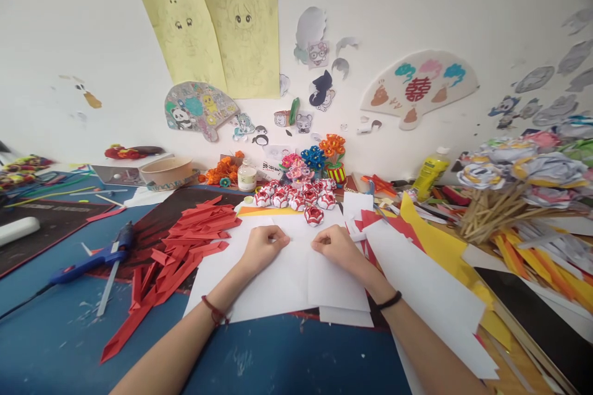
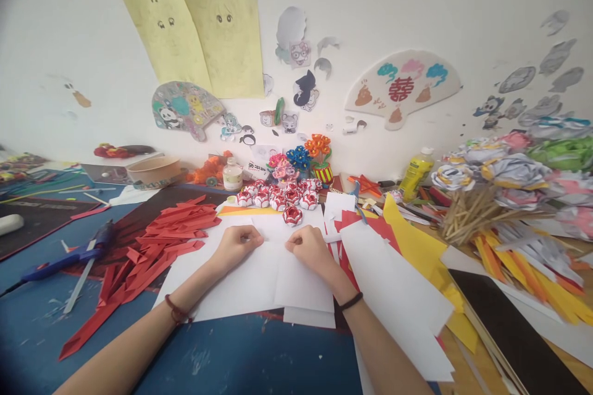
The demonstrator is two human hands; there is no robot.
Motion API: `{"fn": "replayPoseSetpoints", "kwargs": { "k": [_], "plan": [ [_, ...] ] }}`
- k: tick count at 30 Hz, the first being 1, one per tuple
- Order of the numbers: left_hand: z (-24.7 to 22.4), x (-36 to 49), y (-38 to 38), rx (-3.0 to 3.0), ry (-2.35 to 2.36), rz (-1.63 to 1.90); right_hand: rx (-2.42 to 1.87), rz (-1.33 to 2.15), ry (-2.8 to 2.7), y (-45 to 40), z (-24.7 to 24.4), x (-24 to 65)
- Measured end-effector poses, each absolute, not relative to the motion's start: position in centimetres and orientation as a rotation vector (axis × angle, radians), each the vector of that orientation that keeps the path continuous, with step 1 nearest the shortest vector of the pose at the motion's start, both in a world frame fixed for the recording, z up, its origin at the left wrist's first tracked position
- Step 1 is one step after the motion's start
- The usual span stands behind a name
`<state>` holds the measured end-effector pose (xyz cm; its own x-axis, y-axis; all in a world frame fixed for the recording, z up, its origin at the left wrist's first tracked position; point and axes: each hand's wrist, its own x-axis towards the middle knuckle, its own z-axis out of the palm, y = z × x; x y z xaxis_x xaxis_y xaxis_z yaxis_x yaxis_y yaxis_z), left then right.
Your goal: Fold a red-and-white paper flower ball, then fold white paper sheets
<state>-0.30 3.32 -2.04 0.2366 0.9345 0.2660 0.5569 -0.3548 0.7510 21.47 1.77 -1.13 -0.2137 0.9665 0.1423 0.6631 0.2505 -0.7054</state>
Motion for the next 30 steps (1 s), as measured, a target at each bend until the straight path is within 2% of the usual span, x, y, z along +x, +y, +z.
{"fn": "replayPoseSetpoints", "kwargs": {
  "k": [30],
  "plan": [
    [-2.2, -0.4, 3.1, 2.004, 1.379, 0.985, -1.572, 0.591, -1.833, 0.9, -1.5, 20.1]
  ]
}}
